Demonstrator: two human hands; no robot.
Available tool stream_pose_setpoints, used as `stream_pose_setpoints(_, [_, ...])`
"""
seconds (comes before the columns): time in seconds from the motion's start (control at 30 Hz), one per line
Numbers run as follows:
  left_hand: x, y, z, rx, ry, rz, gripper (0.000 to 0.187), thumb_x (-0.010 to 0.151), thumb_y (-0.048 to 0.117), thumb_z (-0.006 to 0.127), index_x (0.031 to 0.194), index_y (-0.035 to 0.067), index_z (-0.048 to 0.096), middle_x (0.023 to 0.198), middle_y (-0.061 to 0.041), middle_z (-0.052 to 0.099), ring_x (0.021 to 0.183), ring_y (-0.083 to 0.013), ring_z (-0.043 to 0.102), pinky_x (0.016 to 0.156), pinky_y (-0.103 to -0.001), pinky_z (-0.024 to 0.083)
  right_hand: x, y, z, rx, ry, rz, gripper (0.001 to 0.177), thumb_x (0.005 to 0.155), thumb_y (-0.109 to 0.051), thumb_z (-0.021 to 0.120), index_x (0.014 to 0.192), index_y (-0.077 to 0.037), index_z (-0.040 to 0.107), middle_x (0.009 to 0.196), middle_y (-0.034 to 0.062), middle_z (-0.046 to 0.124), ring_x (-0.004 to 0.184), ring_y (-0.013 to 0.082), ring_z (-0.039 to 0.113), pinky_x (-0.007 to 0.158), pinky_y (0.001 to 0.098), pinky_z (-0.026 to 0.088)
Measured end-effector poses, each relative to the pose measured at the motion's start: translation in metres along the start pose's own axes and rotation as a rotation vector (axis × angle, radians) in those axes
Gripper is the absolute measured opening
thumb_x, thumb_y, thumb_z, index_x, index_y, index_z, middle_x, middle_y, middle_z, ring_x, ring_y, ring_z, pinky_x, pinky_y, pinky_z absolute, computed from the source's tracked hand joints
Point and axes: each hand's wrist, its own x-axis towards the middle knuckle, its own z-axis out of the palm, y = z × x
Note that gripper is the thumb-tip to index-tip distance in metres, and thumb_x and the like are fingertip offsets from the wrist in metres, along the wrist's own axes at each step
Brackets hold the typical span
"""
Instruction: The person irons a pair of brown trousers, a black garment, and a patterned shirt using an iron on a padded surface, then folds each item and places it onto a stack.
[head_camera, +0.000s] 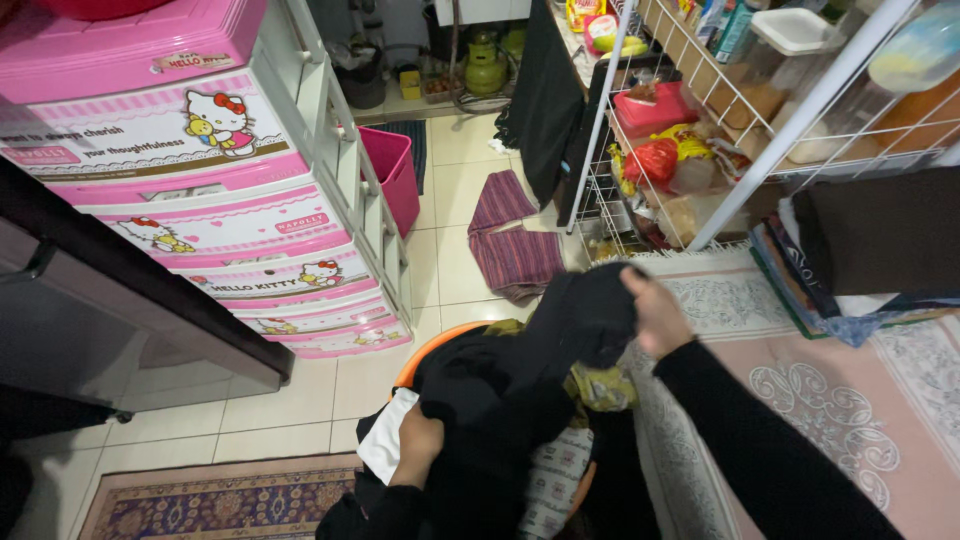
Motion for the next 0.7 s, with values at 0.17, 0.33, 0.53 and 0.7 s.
stream_pose_setpoints(0.17, [-0.024,0.043,-0.024,0.179,-0.077,-0.045,0.042,0.082,0.014,0.062,0.124,0.006,0.067,0.118,-0.023,0.072,0.116,-0.0394,0.067,0.100,-0.045,0.053,-0.027,-0.119,0.012,-0.325,0.071,-0.519,0.027,0.110,-0.015,0.052,0.125,0.001,0.067,0.121,0.0162,0.072,0.109,0.0288,0.067,0.102,0.0440,0.051])
stream_pose_setpoints(0.33, [-0.079,0.136,-0.050,0.299,0.079,0.315,0.068,0.077,0.029,0.073,0.140,0.012,0.053,0.144,-0.012,0.056,0.138,-0.0348,0.050,0.116,-0.056,0.036,-0.088,-0.202,0.038,0.292,-0.213,-0.357,0.033,0.116,-0.025,0.047,0.126,0.001,0.064,0.123,0.0139,0.073,0.114,0.0254,0.072,0.110,0.0397,0.055])
stream_pose_setpoints(0.53, [-0.092,0.207,0.030,0.111,-0.065,0.818,0.124,0.055,0.037,0.090,0.157,0.002,0.028,0.158,-0.035,0.027,0.151,-0.0577,0.017,0.108,-0.079,0.010,-0.148,-0.231,0.036,0.341,-0.309,-0.512,0.030,0.127,-0.024,0.047,0.127,0.003,0.059,0.123,0.0141,0.068,0.115,0.0242,0.067,0.111,0.0362,0.053])
stream_pose_setpoints(0.7, [0.015,0.238,0.109,-0.044,-0.219,0.415,0.046,0.092,0.035,0.070,0.117,-0.004,0.069,0.118,-0.030,0.070,0.116,-0.0439,0.067,0.097,-0.048,0.053,-0.183,-0.255,-0.003,-0.105,-0.102,-0.819,0.038,0.120,-0.030,0.045,0.138,0.002,0.057,0.133,0.0096,0.068,0.123,0.0207,0.066,0.114,0.0342,0.052])
